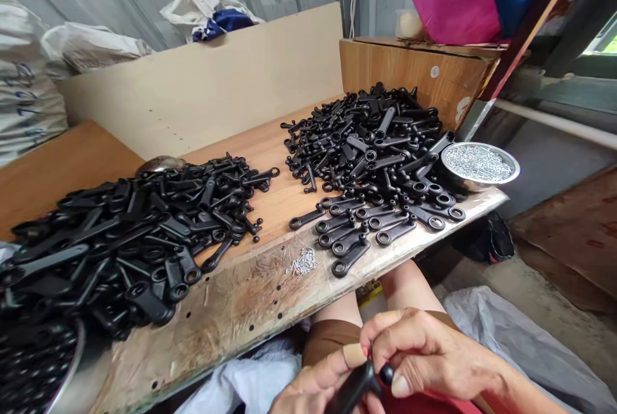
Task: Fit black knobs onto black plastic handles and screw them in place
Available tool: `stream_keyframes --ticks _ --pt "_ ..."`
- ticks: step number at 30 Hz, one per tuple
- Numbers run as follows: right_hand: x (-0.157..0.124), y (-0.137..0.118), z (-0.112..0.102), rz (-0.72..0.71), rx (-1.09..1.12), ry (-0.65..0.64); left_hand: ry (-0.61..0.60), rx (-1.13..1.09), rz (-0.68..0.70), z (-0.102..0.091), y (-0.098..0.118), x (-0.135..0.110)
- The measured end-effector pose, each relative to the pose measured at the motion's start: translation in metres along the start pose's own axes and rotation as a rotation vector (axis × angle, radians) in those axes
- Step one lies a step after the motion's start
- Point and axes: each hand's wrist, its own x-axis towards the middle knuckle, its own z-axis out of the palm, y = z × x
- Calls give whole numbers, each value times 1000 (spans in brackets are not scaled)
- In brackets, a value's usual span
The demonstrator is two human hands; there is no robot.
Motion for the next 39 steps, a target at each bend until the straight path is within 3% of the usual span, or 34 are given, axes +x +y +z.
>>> stream_keyframes --ticks 3,6,10,15,21,29,39 --pt "1 -2 -2 -23 -63 -2 -42 -34 17 8 4 3" --pt "-1 -1 -3 -27 -51 95 39 -17 93 18 9 10" --pt "-5 15 2 84 291 298 272 -22 257 28 10 19" --pt "0 29 11 61 567 444 385 62 367 37 11 34" --pt "7 27 15 -46 695 448 486 183 427 43 15 47" --pt "11 31 17 -79 874 475 550 277 486 48 17 57" --pt "12 34 20 -74 919 485 532 348 503 37 14 53"
